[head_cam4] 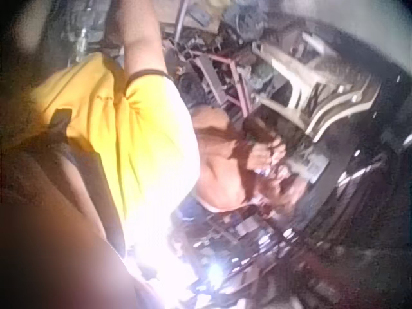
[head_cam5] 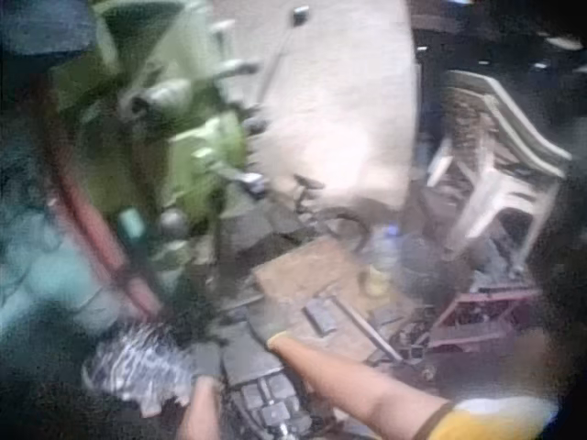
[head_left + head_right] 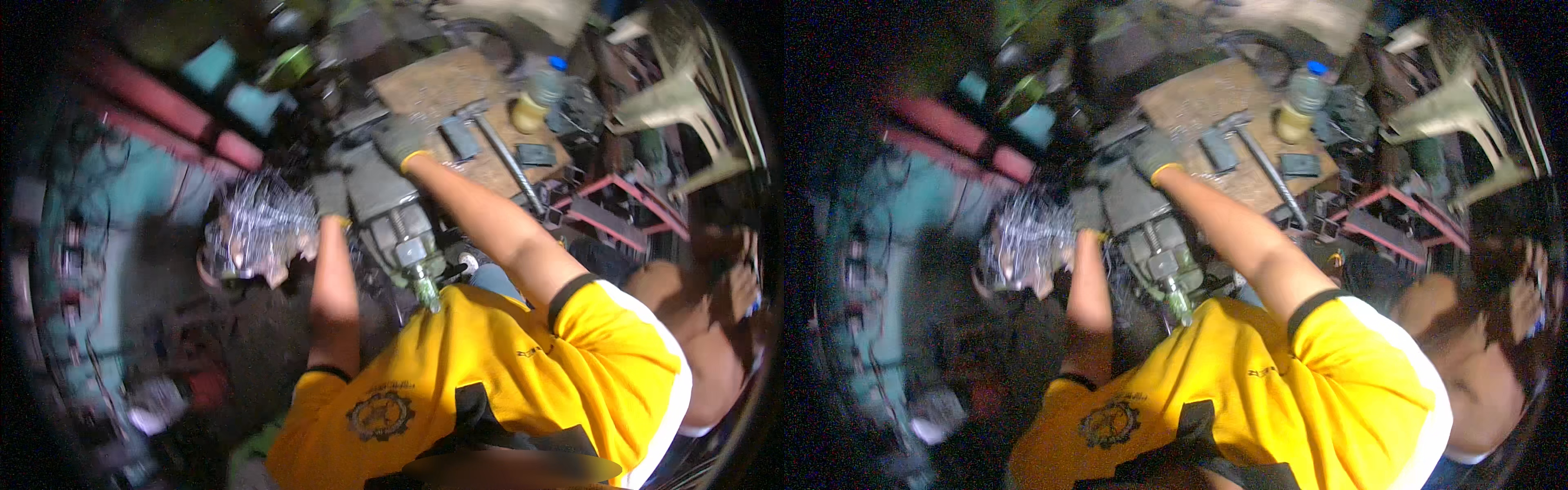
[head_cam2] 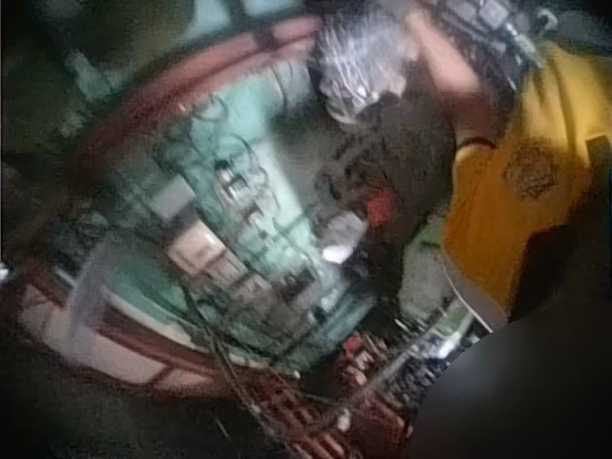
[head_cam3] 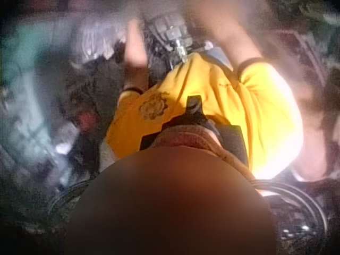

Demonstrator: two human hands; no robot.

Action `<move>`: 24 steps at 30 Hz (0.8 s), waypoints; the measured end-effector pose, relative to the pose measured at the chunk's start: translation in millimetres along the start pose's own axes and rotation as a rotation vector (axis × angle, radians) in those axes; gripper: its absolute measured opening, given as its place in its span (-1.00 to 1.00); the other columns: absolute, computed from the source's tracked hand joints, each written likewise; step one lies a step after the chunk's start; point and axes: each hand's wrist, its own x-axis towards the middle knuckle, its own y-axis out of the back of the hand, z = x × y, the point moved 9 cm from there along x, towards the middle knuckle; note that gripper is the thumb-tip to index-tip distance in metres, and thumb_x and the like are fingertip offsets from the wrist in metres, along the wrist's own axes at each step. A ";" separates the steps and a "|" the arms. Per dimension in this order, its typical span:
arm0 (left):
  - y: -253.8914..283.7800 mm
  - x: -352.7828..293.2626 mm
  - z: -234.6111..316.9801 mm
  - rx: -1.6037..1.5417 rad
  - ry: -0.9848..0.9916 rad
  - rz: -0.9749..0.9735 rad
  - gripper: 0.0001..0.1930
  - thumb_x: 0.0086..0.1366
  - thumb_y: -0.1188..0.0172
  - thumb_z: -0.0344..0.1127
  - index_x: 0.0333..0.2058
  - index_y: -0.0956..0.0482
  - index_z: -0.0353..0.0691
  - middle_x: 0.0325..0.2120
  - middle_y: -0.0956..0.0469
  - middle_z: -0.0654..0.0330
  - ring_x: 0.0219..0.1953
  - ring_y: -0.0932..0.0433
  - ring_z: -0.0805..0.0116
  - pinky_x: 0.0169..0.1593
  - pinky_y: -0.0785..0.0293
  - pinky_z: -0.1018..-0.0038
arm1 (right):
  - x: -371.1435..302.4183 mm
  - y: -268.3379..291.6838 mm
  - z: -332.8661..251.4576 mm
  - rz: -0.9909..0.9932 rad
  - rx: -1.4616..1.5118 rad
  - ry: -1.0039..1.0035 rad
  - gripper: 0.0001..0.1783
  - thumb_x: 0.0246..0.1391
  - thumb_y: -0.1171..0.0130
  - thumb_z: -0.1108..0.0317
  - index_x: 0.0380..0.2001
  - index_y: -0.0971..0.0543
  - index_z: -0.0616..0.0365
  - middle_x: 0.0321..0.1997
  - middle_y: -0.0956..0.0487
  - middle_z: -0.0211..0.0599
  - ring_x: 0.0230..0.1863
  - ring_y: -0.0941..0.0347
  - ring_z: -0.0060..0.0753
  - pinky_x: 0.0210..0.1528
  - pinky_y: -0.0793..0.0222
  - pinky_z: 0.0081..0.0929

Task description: The person secures a metal bar in a bench vise, drills a hole using a drill press, applies liquid from a bottle, and repeats the cycle with another metal bar. They remove the drilled bars and place them into a bucket.

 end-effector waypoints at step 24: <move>1.1 13.3 -15.3 0.124 -0.128 -0.016 -0.57 0.46 0.07 -0.24 0.13 -0.54 -0.37 0.15 -0.54 -0.15 0.17 -0.48 -0.13 0.26 -0.37 0.15 | -3.1 14.1 -1.6 0.021 0.259 -0.001 -0.57 0.21 -0.16 0.02 -0.19 -0.76 0.15 0.01 -0.63 0.18 0.06 -0.54 0.22 0.19 -0.41 -0.01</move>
